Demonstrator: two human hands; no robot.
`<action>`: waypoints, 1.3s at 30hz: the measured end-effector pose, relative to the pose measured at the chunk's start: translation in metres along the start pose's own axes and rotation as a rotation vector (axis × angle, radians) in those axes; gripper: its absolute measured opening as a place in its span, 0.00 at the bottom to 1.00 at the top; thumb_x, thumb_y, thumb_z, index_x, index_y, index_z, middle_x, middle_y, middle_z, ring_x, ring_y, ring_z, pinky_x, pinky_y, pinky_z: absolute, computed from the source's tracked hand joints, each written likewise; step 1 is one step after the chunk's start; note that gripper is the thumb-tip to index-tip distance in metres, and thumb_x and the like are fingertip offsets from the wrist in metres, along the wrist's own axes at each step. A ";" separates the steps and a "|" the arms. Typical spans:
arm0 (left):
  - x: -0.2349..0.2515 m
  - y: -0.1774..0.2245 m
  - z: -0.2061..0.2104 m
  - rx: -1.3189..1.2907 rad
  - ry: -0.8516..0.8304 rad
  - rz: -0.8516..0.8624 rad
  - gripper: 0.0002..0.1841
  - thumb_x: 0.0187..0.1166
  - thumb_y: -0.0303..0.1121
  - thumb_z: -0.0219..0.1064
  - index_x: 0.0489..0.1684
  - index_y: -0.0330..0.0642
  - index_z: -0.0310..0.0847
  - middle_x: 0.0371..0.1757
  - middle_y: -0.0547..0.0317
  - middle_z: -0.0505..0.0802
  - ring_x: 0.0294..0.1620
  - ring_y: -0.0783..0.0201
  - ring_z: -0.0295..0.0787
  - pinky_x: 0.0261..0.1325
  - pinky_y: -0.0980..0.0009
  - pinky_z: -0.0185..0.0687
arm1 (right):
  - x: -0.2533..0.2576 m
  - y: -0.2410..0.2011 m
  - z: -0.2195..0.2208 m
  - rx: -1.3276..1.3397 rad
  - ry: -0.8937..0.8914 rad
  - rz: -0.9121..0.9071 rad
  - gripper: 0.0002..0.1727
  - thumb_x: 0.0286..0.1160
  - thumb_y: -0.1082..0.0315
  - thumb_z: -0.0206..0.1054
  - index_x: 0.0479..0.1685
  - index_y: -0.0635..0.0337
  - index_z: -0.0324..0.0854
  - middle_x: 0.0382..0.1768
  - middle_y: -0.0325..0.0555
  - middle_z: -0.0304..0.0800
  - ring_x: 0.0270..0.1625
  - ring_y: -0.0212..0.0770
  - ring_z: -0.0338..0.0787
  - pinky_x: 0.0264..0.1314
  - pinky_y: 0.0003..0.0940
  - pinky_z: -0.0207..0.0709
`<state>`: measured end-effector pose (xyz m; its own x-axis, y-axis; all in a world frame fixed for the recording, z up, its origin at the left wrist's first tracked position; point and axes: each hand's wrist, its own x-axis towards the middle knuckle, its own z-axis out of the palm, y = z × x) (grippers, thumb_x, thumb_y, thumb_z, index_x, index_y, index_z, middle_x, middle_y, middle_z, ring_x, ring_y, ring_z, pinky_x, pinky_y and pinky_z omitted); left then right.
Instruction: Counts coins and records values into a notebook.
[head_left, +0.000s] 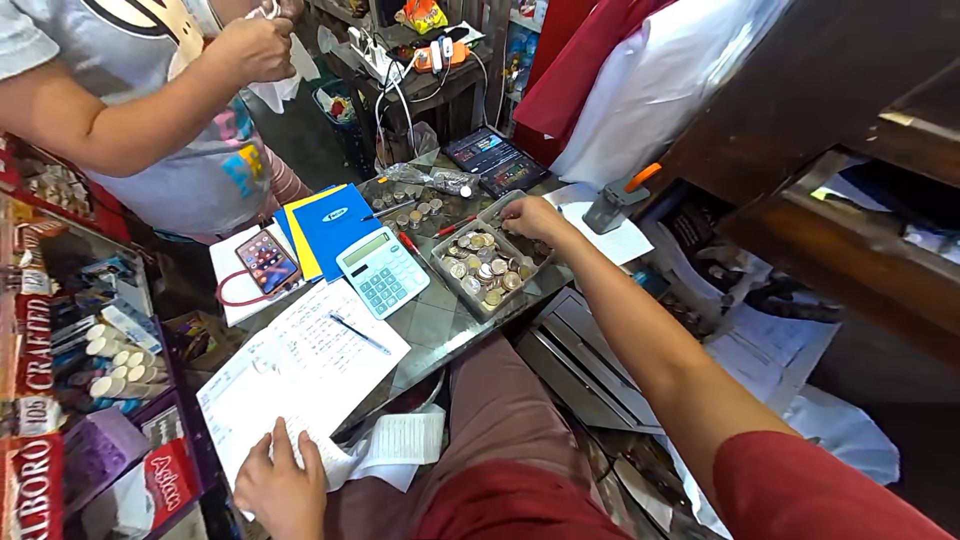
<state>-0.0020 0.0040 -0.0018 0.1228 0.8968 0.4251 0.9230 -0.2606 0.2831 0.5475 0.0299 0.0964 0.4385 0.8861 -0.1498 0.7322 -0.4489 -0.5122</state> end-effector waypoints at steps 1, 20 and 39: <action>0.000 0.000 0.000 0.003 0.003 -0.002 0.28 0.83 0.47 0.51 0.68 0.34 0.85 0.61 0.21 0.85 0.65 0.21 0.78 0.66 0.28 0.64 | 0.007 0.000 0.003 -0.067 -0.038 -0.015 0.14 0.78 0.65 0.71 0.56 0.60 0.91 0.55 0.63 0.92 0.63 0.64 0.88 0.69 0.68 0.73; -0.001 -0.001 0.001 0.022 -0.004 0.001 0.28 0.83 0.45 0.51 0.68 0.33 0.85 0.62 0.22 0.85 0.65 0.21 0.78 0.65 0.28 0.63 | -0.027 0.002 -0.010 0.285 0.035 0.041 0.12 0.86 0.68 0.63 0.55 0.65 0.87 0.42 0.58 0.89 0.42 0.51 0.87 0.52 0.51 0.79; -0.002 -0.002 0.005 0.009 0.023 -0.008 0.29 0.83 0.48 0.51 0.67 0.35 0.86 0.61 0.23 0.86 0.64 0.22 0.79 0.65 0.29 0.64 | -0.030 0.001 -0.007 1.068 0.129 0.251 0.10 0.92 0.60 0.52 0.47 0.52 0.77 0.27 0.32 0.75 0.19 0.24 0.70 0.20 0.19 0.64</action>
<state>-0.0025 0.0048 -0.0078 0.1065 0.8903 0.4428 0.9274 -0.2496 0.2787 0.5389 0.0015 0.1065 0.6084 0.7370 -0.2944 -0.1849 -0.2291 -0.9557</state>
